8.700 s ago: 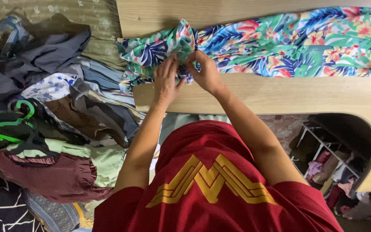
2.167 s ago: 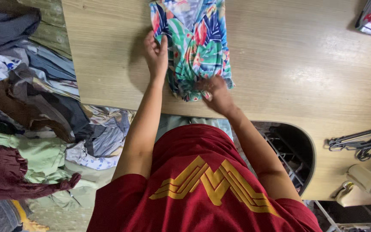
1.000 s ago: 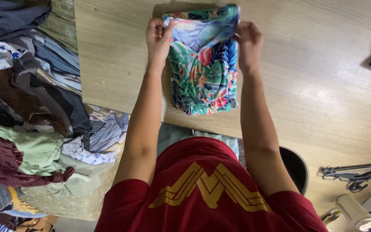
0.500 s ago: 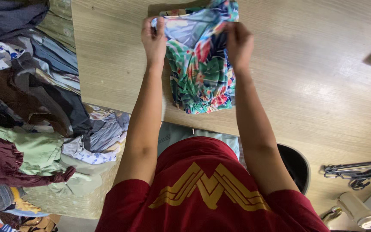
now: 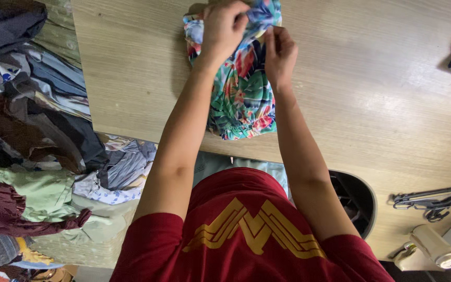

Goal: The person takes a patterned dress off a hanger, spreads it across a table, and folds the garment into a bundle before placing it on top of a folded white shirt.

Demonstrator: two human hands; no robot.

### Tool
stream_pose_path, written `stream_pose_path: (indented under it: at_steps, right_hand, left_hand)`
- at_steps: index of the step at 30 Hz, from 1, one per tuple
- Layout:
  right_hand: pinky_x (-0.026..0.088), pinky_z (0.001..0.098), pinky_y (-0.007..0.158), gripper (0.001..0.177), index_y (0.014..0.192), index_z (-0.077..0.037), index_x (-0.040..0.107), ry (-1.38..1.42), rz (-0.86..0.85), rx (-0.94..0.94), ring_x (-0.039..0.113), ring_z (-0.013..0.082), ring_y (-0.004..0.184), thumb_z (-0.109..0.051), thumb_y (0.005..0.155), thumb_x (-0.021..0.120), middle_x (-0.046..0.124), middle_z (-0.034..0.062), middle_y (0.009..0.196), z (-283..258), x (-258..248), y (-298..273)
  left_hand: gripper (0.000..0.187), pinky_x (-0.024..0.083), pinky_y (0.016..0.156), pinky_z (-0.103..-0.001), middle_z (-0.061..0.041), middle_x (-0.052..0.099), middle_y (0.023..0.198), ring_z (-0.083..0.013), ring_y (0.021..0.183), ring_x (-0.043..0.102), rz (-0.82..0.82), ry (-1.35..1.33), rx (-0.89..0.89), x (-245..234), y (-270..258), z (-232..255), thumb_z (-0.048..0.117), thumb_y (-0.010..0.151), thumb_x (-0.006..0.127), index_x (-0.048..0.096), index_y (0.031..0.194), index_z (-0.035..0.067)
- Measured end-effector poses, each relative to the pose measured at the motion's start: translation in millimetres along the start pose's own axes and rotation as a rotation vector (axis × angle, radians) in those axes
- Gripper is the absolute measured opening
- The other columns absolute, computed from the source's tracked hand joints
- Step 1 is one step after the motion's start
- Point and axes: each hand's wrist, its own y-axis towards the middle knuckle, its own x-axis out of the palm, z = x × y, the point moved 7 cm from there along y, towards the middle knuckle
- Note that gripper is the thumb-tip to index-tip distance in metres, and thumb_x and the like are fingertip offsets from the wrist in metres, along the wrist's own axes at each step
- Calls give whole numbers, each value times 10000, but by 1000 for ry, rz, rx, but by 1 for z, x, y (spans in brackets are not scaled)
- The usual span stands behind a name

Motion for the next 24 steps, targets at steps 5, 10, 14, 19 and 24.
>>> stream_pose_path:
  at_steps: [5,10,14,19,24]
  right_hand:
    - [399,223,646,271,942,-4,694,107,77,116,472,47,725,-182,1118,591,607,-34,797,1,-8,-13]
    - [491,233,833,265,1110,9,660,294,-138,85,581,59,912,-236,1130,561,688,-4,1006,-5,12,-4]
    - [478,247,765,417,1029,53,753,119,-83,262,586,88,809,-306,1149,576,722,43,907,30,8,10]
    - [548,231,741,367,1156,32,619,94,-159,158,648,59,825,-312,1042,677,724,2,905,17,14,34]
    - [425,249,645,395,980,52,697,-113,-330,156,527,80,716,-314,1123,652,638,25,798,26,16,38]
  left_hand:
    - [166,595,727,-352,-118,771,922,-238,787,755,52,-467,-212,-7,-5,-11,80,1005,630,675,1162,46]
    - [233,561,667,-371,-96,749,846,-254,752,722,161,69,-226,-6,7,0,287,927,762,703,960,63]
    - [278,590,743,-327,-21,788,852,-145,755,756,-96,-76,-338,-19,5,-17,378,950,738,748,961,101]
    - [348,392,895,-497,-57,773,857,-158,765,698,-359,147,-308,-67,-12,-15,421,931,789,753,933,75]
    - [283,509,887,-430,-37,742,837,-128,722,723,-396,-221,-579,-81,-32,-29,354,948,757,705,1001,82]
